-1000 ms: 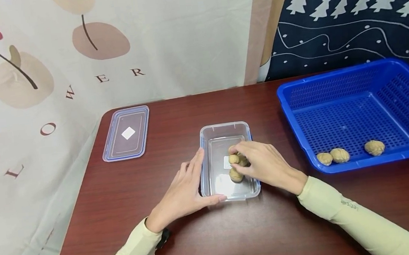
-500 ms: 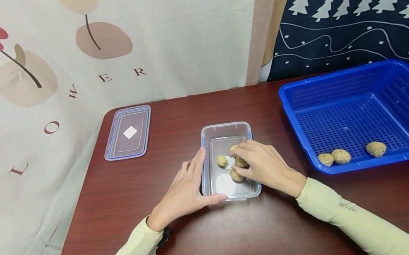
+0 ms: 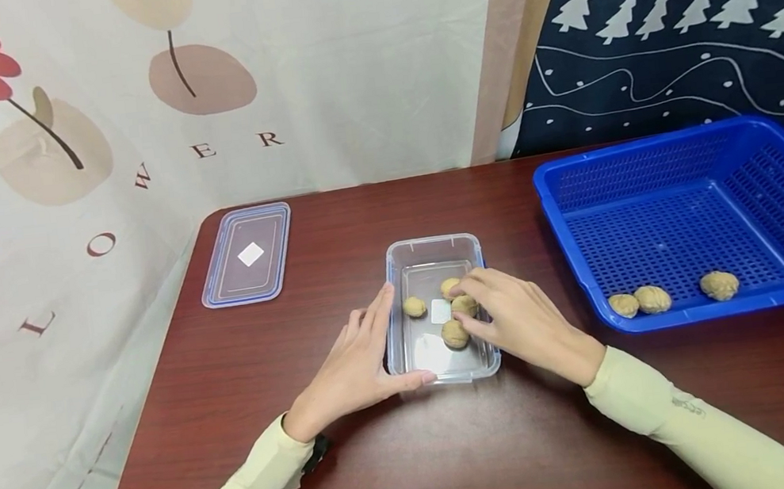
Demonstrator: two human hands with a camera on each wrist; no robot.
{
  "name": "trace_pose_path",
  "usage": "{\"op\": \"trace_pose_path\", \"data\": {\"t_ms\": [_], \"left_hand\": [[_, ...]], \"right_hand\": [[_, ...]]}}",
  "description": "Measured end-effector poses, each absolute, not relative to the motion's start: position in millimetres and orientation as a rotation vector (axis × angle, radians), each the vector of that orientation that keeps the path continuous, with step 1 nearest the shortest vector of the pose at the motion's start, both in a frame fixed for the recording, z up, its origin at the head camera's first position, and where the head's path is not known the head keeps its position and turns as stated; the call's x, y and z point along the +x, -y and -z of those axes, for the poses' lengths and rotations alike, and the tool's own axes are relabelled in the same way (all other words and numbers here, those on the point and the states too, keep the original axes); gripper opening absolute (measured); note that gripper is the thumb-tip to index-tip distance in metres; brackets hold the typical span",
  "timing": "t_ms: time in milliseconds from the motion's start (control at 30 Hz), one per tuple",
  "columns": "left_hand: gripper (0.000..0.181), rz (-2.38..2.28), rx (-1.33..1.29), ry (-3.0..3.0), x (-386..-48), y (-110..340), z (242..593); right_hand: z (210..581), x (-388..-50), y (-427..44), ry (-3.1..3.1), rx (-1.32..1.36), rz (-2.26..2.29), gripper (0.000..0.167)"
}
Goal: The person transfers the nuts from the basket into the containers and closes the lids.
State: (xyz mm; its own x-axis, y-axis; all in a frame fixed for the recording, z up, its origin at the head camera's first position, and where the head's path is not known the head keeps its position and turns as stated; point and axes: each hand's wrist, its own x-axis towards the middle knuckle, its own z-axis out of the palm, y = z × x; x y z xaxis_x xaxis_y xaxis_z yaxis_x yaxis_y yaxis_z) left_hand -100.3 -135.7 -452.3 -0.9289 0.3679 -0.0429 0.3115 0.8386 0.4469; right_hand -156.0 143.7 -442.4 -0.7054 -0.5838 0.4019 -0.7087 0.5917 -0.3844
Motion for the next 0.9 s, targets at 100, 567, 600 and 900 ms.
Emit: {"op": "trace_pose_path", "data": {"t_ms": [100,567,600,900], "left_hand": [[0.136,-0.674,0.537,-2.887,-101.2,134.8,452.6],[0.136,-0.675,0.541,-2.877,-101.5,133.7,452.0],[0.136,-0.672,0.539,-2.873,-101.1,133.3,452.4],[0.136,-0.651,0.534,-2.891,-101.0,135.0,450.0]], "right_hand": [[436.9,-155.6,-149.3,2.558,1.055,-0.79,0.031],[415.9,-147.8,-179.3,2.564,0.887,-0.807,0.035],[414.8,-147.6,-181.4,2.558,0.884,-0.806,0.036],[409.4,-148.9,-192.7,2.55,0.847,-0.787,0.04]]}}
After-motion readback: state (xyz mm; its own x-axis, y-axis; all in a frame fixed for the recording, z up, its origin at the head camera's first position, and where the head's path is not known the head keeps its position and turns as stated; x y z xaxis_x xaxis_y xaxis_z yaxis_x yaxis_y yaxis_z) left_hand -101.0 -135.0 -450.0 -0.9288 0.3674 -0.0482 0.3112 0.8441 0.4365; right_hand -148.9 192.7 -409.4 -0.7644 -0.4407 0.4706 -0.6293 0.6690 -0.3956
